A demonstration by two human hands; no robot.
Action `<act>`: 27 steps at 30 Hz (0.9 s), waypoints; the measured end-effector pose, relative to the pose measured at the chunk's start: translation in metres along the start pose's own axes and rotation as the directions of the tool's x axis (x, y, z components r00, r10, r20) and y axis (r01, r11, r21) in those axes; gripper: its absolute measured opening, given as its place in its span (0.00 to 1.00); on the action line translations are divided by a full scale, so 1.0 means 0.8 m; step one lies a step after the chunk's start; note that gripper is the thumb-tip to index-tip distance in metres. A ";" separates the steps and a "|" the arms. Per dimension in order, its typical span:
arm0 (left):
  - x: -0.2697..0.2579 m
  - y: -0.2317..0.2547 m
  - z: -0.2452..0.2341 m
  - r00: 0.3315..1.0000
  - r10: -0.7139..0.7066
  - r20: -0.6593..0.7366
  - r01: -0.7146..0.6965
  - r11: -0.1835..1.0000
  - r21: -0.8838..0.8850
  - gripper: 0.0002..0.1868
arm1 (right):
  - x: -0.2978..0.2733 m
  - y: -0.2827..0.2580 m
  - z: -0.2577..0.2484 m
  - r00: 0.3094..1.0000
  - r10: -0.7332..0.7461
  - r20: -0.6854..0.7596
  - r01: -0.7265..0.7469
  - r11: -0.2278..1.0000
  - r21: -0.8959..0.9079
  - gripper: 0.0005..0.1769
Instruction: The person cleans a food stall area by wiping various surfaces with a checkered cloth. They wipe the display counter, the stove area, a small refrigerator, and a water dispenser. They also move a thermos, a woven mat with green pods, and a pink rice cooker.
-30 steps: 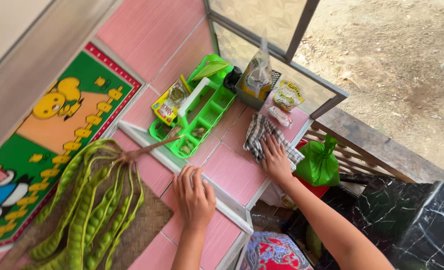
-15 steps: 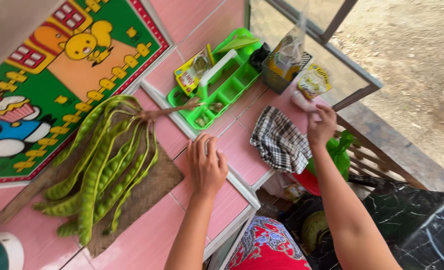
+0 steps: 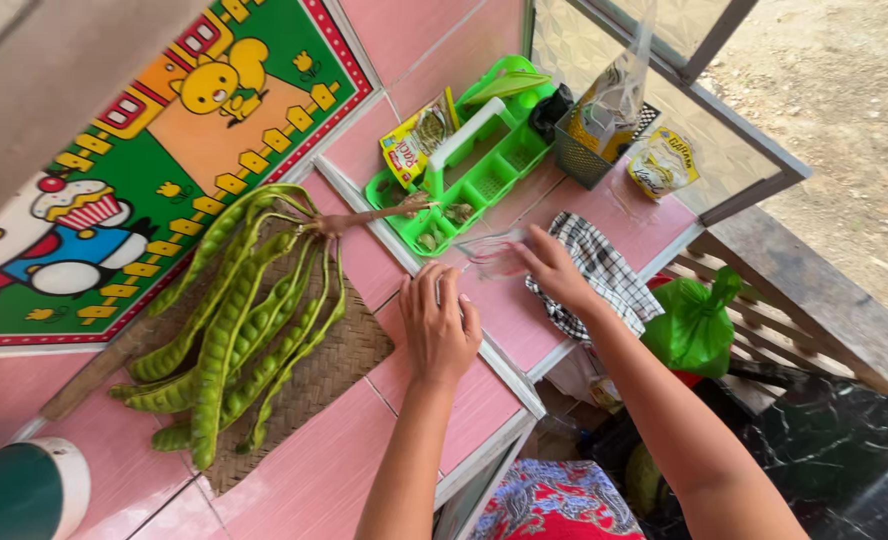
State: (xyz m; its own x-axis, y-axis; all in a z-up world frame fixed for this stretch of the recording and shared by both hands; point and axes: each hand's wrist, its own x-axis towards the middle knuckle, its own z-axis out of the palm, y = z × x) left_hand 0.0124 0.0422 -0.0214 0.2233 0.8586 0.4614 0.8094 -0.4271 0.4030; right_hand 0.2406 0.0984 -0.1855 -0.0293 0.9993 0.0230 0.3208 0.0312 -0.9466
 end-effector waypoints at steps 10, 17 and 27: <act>0.000 0.001 0.000 0.999 -0.033 0.007 0.032 0.999 0.015 0.19 | 0.202 0.021 0.102 0.981 -0.041 0.189 0.004 0.982 0.188 0.17; 0.002 -0.001 0.002 0.999 -0.033 0.015 0.032 0.999 0.028 0.18 | 0.190 -0.015 0.118 0.956 0.012 -0.293 -0.080 0.972 -0.223 0.18; 0.009 0.000 -0.003 1.000 0.007 0.003 -0.007 1.000 0.027 0.17 | 0.049 0.070 -0.054 0.366 0.120 -0.923 0.229 0.949 0.215 0.13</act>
State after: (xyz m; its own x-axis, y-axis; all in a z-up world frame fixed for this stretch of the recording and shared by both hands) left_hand 0.0129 0.0476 -0.0162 0.2304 0.8566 0.4616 0.8222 -0.4251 0.3784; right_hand 0.2983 0.1405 -0.2240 0.9013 0.3885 0.1914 0.0948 0.2544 -0.9624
